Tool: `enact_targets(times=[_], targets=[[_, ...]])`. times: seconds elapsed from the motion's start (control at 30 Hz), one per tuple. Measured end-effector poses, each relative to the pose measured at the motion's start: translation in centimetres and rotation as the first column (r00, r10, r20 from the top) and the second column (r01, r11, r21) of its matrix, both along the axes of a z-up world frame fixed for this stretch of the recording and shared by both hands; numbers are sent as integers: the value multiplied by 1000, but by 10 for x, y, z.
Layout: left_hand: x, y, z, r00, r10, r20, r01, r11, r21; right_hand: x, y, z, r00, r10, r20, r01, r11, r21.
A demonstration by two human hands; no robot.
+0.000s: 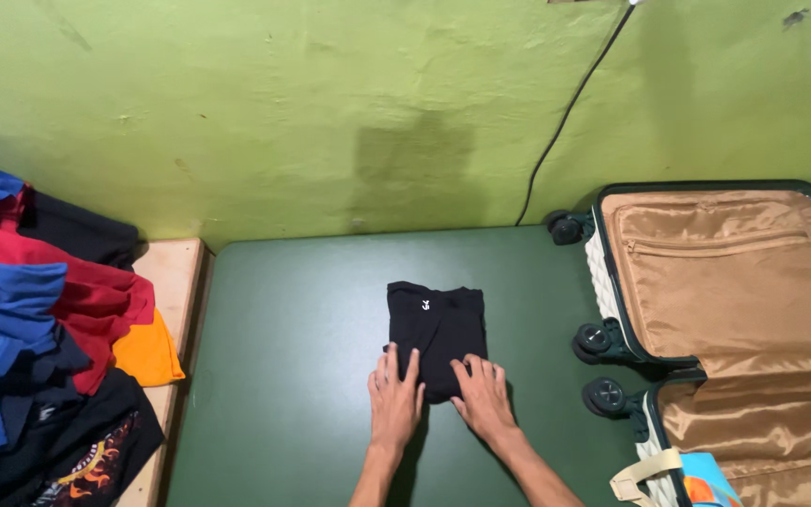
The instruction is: The person folds a black shirt and a blue shirt by hand on a green surface, then places the folded black shirt into an open suitcase.
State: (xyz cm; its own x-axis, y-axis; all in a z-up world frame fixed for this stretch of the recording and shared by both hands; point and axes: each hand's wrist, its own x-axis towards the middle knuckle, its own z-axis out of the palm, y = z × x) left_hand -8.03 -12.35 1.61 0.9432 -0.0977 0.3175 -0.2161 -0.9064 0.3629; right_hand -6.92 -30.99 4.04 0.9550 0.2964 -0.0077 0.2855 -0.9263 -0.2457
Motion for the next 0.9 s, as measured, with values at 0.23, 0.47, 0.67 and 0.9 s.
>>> enact_targets(times=[0.23, 0.47, 0.67, 0.9], targets=[[-8, 22, -6, 933, -266, -242, 305, 942, 139, -7, 3, -20, 997, 20, 78, -18, 1000, -21], [-6, 11, -16, 957, -192, -217, 205, 978, 36, -14, 6, -33, 993, -47, 113, 49, 999, -12], [8, 4, -28, 975, -134, -179, 145, 988, 49, -11, 5, -17, 995, -26, 99, 22, 999, 36], [17, 8, -11, 936, -183, -300, 176, 983, -50, -5, 14, -7, 991, -23, 130, 17, 999, 47]])
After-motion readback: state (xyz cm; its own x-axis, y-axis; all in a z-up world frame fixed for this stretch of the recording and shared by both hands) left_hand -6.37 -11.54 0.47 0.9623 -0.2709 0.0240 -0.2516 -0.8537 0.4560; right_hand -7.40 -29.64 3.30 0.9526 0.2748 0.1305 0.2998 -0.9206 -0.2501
